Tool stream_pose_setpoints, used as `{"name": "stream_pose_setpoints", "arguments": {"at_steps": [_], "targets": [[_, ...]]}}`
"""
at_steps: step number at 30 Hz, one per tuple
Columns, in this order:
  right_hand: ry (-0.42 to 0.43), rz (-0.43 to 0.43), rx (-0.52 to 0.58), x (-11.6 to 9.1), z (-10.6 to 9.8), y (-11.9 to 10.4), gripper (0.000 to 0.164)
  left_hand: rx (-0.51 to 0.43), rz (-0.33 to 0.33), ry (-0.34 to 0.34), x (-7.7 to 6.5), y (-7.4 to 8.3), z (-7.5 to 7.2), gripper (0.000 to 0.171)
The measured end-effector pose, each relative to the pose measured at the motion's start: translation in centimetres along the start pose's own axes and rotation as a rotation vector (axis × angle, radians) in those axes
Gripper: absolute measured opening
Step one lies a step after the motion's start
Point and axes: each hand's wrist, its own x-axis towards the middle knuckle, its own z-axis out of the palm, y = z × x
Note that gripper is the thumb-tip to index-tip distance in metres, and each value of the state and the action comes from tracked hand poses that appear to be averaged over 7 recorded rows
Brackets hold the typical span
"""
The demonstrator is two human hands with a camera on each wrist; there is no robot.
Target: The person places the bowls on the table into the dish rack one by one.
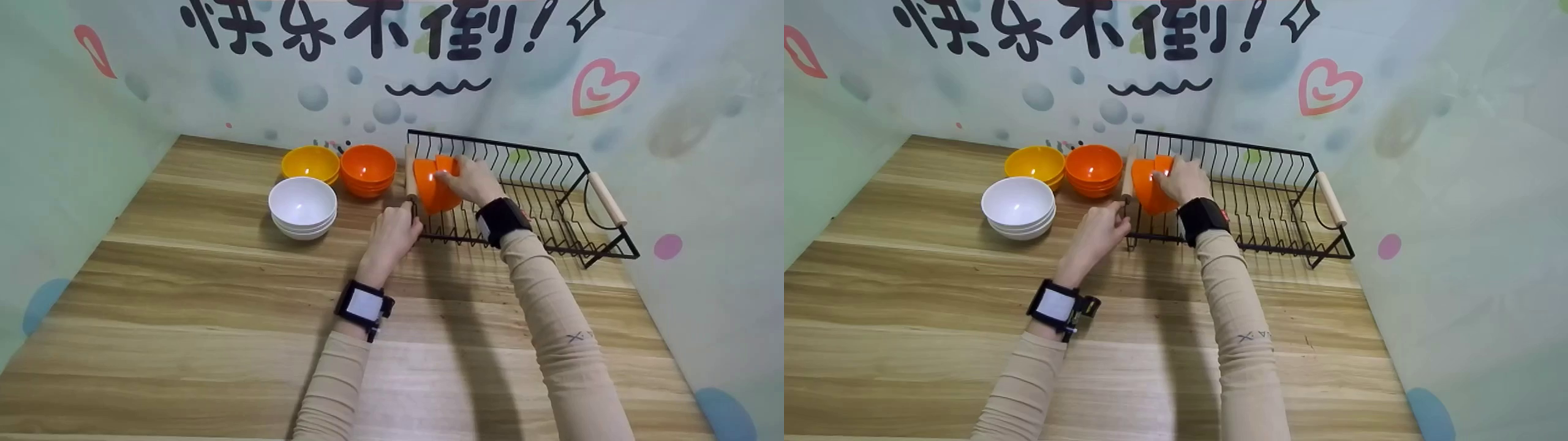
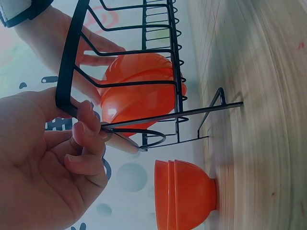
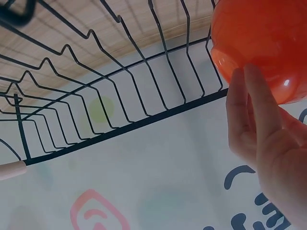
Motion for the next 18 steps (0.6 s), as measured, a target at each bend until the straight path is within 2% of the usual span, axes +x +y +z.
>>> {"name": "stream_pose_setpoints", "arguments": {"at_steps": [6, 18], "targets": [[-0.018, 0.001, -0.008, 0.03, -0.3, 0.15, 0.069, -0.01, 0.015, 0.009, -0.09, -0.01, 0.0, 0.027], [-0.038, 0.015, 0.016, 0.04, -0.54, 0.36, 0.071, -0.01, 0.029, 0.026, -0.12, -0.13, 0.06, 0.025]]}}
